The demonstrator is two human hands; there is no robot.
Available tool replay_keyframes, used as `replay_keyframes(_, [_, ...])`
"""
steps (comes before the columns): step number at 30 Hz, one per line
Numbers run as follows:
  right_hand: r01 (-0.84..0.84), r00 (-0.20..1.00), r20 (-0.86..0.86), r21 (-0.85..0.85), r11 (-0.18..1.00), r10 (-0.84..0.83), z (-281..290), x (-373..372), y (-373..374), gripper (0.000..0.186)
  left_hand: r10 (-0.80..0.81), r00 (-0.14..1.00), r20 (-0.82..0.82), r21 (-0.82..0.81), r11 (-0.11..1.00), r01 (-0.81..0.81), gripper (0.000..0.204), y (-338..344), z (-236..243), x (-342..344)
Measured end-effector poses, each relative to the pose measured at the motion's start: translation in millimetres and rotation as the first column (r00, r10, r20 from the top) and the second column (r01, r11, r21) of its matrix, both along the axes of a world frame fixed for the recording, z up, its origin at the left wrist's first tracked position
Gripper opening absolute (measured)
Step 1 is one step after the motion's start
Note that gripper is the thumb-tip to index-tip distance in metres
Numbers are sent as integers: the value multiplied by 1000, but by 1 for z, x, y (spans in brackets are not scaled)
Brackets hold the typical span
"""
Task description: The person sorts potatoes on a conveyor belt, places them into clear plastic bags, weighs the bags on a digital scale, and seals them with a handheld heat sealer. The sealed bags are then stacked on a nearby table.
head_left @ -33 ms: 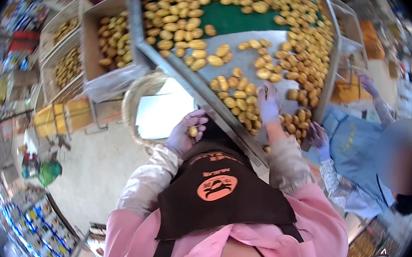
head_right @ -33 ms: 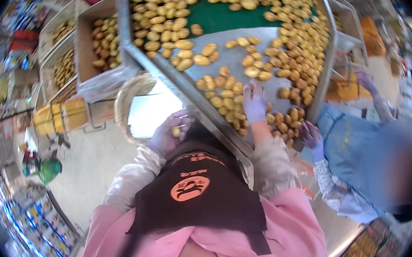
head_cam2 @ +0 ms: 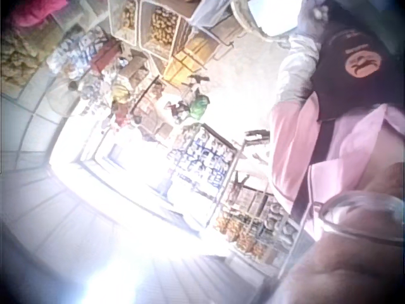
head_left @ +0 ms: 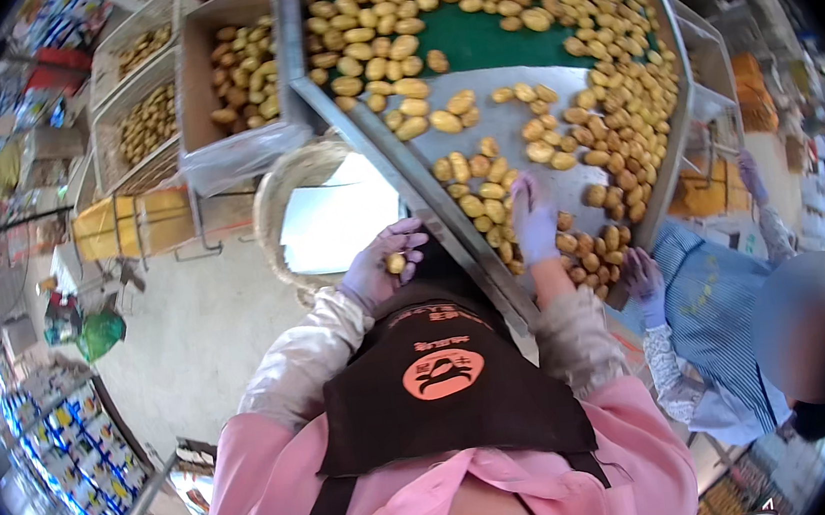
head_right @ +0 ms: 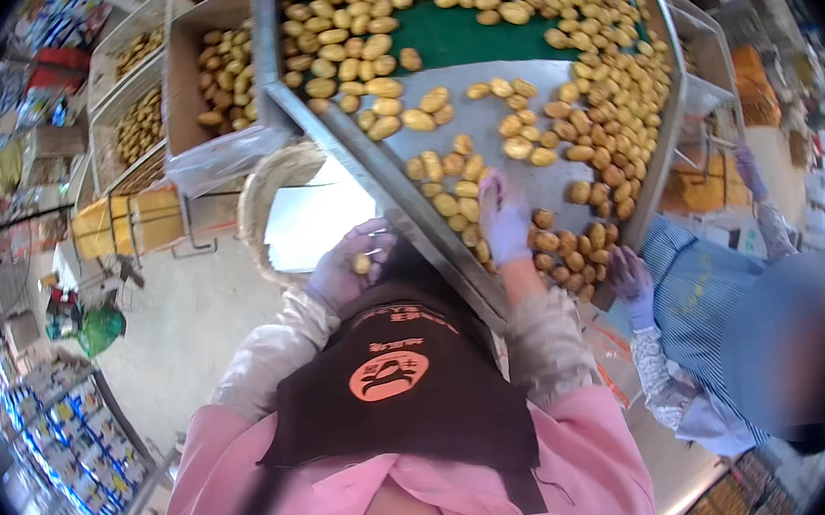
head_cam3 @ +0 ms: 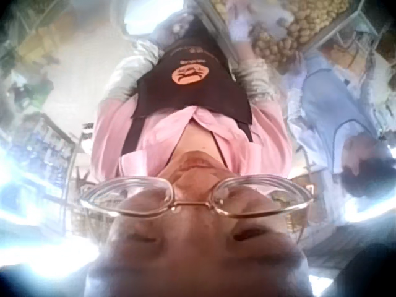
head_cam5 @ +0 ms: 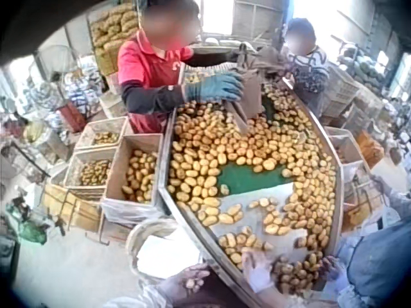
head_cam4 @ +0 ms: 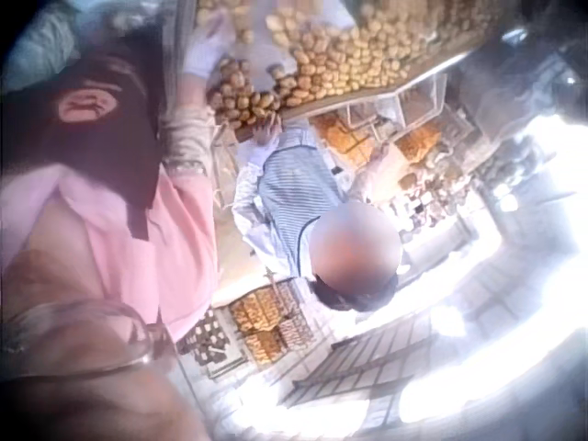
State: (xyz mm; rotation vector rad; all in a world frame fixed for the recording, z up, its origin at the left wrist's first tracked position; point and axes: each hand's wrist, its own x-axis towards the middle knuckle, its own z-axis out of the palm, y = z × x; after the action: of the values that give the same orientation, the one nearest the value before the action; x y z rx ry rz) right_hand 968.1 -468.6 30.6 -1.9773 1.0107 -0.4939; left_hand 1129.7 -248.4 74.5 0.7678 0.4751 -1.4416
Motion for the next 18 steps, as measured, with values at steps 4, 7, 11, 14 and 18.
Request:
replay_keyframes(4, [-413,906,158,123,902,393,30,42,96,23,-53,995,-85,-244,969,31,35,42,-12,5])
replay_keyframes(7, [-393,915,185,212,895,359,32,45,106,23,108,994,-16,-143,984,-109,25,88,-26,25])
replay_keyframes(11, [-364,931,172,410,836,321,25,33,77,27,532,845,-53,-312,795,-520,37,180,-35,127])
replay_keyframes(14, [-310,949,166,335,890,268,19,35,65,23,916,393,75,-40,397,-917,62,250,-41,213])
replay_keyframes(18, [-378,926,118,260,889,359,11,34,64,25,845,358,397,228,287,-930,45,243,-86,240])
